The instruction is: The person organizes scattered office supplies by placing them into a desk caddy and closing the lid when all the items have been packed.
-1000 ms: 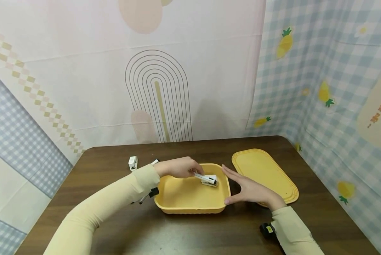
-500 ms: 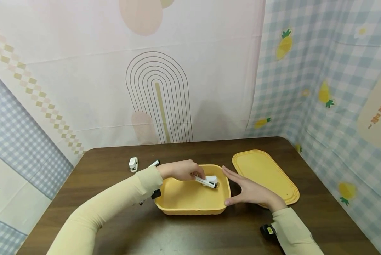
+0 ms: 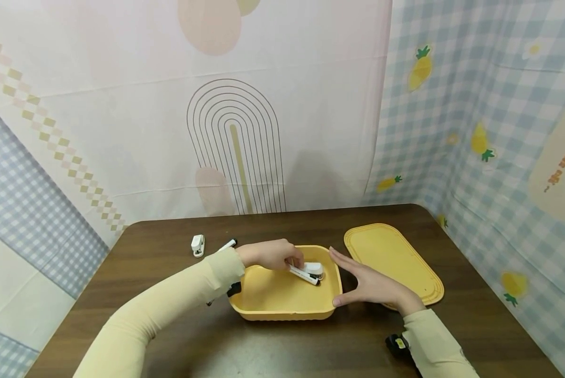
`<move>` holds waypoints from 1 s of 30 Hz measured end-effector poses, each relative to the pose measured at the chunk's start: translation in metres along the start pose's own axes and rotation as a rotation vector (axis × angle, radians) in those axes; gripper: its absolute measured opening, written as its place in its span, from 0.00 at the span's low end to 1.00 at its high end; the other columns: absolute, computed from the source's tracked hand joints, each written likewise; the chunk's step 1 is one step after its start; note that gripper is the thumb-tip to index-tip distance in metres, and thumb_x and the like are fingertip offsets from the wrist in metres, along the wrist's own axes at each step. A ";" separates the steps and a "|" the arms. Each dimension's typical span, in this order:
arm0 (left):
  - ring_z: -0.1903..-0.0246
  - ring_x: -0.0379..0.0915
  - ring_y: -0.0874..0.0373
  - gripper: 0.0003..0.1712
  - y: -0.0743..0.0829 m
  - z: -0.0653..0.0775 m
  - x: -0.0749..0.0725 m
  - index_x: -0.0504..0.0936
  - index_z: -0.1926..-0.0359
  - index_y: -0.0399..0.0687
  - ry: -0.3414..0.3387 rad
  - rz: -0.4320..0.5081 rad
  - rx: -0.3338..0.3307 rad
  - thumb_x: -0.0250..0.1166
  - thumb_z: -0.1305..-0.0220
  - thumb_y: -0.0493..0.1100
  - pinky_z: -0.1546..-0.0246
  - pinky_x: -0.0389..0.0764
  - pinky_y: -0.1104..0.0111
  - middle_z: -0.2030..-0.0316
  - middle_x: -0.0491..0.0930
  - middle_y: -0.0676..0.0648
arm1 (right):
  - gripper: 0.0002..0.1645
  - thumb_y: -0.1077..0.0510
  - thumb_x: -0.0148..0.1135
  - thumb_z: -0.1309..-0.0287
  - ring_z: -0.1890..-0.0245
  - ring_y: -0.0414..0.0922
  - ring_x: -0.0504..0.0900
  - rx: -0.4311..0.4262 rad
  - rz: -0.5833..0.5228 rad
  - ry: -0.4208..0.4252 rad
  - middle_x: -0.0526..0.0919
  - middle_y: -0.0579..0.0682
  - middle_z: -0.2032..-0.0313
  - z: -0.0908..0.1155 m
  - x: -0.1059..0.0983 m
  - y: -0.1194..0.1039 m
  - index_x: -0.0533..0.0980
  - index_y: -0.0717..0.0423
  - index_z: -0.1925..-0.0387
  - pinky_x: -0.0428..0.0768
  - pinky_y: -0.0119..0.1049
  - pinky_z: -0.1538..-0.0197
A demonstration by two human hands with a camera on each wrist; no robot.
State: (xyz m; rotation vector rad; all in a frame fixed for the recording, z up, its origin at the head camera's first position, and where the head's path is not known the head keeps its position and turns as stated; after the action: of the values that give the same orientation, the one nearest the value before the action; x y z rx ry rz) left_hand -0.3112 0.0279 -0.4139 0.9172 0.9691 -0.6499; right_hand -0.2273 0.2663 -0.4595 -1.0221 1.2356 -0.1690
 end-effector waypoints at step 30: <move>0.53 0.78 0.63 0.22 -0.001 -0.001 0.000 0.86 0.51 0.48 -0.027 -0.027 -0.026 0.55 0.37 0.24 0.54 0.76 0.77 0.55 0.84 0.52 | 0.66 0.43 0.79 0.50 0.24 0.59 0.48 0.005 0.007 0.007 0.45 0.49 0.20 0.001 0.000 -0.002 0.47 0.42 0.19 0.59 0.66 0.33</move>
State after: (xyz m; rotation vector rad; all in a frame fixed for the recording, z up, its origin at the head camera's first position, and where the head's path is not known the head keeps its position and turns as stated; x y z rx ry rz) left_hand -0.3126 0.0279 -0.4150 0.8716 0.9654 -0.6693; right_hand -0.2259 0.2656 -0.4585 -1.0133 1.2448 -0.1704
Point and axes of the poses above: each hand's wrist, its own z-axis away from the middle knuckle, its own x-axis out of the palm, y = z × x, the point moved 3 cm from there along -z, towards the middle knuckle
